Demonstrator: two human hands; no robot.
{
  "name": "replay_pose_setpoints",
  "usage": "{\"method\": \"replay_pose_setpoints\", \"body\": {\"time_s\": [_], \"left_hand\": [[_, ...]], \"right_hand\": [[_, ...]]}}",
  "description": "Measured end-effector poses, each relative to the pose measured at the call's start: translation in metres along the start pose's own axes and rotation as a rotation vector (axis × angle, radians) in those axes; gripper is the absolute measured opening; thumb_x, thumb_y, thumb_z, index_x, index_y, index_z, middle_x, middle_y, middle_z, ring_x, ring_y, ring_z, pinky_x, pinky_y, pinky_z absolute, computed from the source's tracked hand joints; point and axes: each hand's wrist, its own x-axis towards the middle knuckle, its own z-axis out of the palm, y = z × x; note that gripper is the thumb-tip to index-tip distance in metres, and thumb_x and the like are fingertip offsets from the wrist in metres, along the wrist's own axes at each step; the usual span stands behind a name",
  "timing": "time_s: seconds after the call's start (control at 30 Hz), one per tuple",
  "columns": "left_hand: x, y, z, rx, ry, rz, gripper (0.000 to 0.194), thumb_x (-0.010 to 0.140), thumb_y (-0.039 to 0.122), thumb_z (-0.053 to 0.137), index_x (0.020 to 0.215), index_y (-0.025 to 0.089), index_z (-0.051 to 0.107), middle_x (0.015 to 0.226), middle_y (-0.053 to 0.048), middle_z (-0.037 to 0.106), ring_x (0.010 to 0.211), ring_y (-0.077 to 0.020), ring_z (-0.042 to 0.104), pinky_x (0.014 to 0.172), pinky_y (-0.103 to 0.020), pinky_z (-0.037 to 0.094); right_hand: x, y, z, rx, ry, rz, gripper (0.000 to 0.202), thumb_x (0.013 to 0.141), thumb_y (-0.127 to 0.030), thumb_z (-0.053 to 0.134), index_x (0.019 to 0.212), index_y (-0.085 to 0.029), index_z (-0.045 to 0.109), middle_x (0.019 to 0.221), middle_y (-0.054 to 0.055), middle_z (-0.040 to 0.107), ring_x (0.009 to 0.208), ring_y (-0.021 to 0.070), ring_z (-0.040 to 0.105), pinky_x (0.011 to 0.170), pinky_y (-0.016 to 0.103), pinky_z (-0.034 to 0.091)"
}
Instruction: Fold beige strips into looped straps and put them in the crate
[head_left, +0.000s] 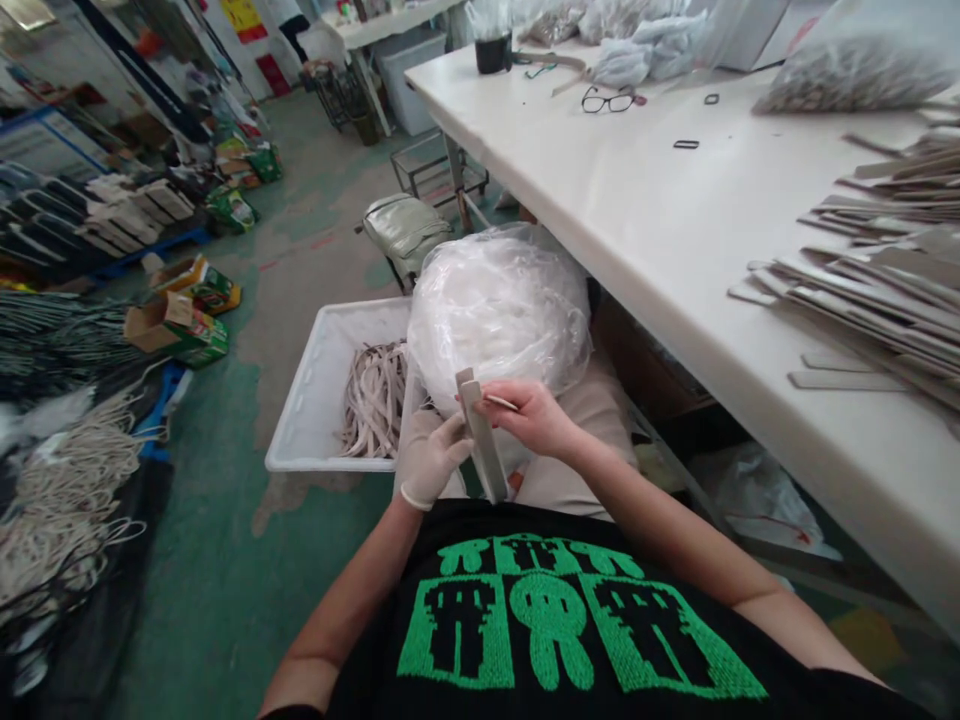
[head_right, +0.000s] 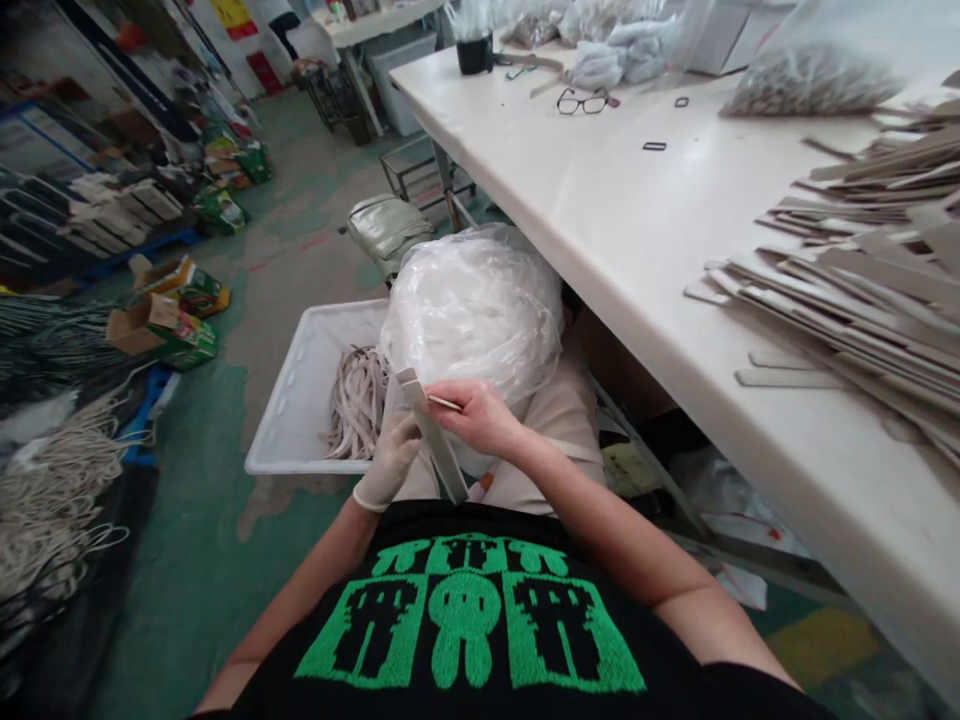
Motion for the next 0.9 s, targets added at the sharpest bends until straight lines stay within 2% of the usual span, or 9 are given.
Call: {"method": "replay_pose_setpoints", "body": {"time_s": [0.07,0.17,0.33,0.4,0.53,0.63,0.73,0.83,0.9], "left_hand": [[0.003,0.016,0.008,0.106,0.052,0.032,0.053,0.077,0.061,0.074,0.108,0.019,0.075,0.110,-0.009,0.075,0.105,-0.0303,0.067,0.098,-0.043,0.053],[0.002,0.026,0.020,0.246,0.083,0.024,0.037,0.086,0.050,0.067,0.102,0.017,0.075,0.099,-0.007,0.076,0.094,-0.0254,0.068,0.088,-0.036,0.055],[-0.008,0.009,0.031,0.244,-0.106,0.069,0.032,0.092,0.045,0.057,0.088,0.019,0.075,0.091,-0.007,0.075,0.087,-0.0218,0.067,0.086,-0.033,0.055],[-0.012,0.000,0.032,0.217,-0.173,0.013,0.032,0.093,0.044,0.056,0.088,0.019,0.075,0.091,-0.008,0.075,0.086,-0.0217,0.067,0.086,-0.034,0.054],[-0.017,-0.016,0.027,0.102,-0.180,-0.131,0.035,0.087,0.052,0.064,0.088,0.018,0.074,0.087,-0.008,0.075,0.081,-0.0226,0.066,0.082,-0.037,0.055],[-0.018,-0.031,0.009,-0.048,-0.115,-0.238,0.047,0.083,0.063,0.065,0.086,0.017,0.075,0.078,-0.008,0.074,0.071,-0.0235,0.066,0.071,-0.038,0.055],[-0.014,-0.047,-0.027,-0.219,0.165,-0.351,0.047,0.083,0.061,0.066,0.086,0.015,0.076,0.075,-0.010,0.074,0.073,-0.0247,0.069,0.077,-0.040,0.056],[-0.003,-0.054,-0.073,-0.227,0.448,-0.393,0.037,0.088,0.048,0.061,0.090,0.012,0.073,0.079,-0.012,0.074,0.082,-0.0235,0.071,0.088,-0.039,0.056],[0.010,-0.052,-0.106,-0.164,0.532,-0.416,0.033,0.092,0.040,0.055,0.091,0.012,0.070,0.077,-0.012,0.074,0.083,-0.0231,0.071,0.088,-0.040,0.056]], "right_hand": [[-0.003,-0.008,0.005,-0.083,-0.046,-0.079,0.020,0.091,-0.031,0.062,0.091,-0.023,0.080,0.096,0.004,0.078,0.091,0.0205,0.072,0.080,0.029,0.055],[-0.009,-0.015,0.005,-0.163,-0.029,-0.089,0.019,0.091,-0.027,0.062,0.091,-0.023,0.080,0.095,0.004,0.079,0.087,0.0186,0.073,0.077,0.026,0.054],[-0.017,-0.023,-0.004,-0.141,0.117,-0.009,0.021,0.090,-0.032,0.064,0.082,-0.021,0.080,0.078,0.003,0.077,0.068,0.0168,0.069,0.063,0.026,0.053],[-0.017,-0.025,-0.007,-0.086,0.199,0.063,0.022,0.088,-0.038,0.068,0.077,-0.021,0.078,0.075,0.003,0.076,0.064,0.0170,0.067,0.057,0.026,0.053],[-0.011,-0.018,-0.013,-0.006,0.283,0.182,0.025,0.081,-0.044,0.075,0.070,-0.022,0.075,0.076,0.004,0.076,0.064,0.0179,0.067,0.052,0.026,0.054],[-0.011,-0.003,-0.025,-0.038,0.403,0.205,0.025,0.081,-0.047,0.075,0.077,-0.022,0.076,0.079,0.003,0.075,0.060,0.0154,0.062,0.049,0.026,0.053],[-0.025,0.013,-0.045,-0.207,0.479,0.194,0.024,0.083,-0.046,0.074,0.077,-0.023,0.075,0.069,0.000,0.069,0.055,0.0140,0.055,0.048,0.026,0.047],[-0.046,0.025,-0.059,-0.346,0.392,0.209,0.031,0.082,-0.045,0.074,0.062,-0.022,0.067,0.051,-0.003,0.055,0.047,0.0127,0.048,0.044,0.025,0.037],[-0.056,0.029,-0.053,-0.377,0.258,0.216,0.035,0.085,-0.045,0.071,0.060,-0.021,0.065,0.050,-0.003,0.055,0.047,0.0127,0.048,0.044,0.025,0.035]]}}
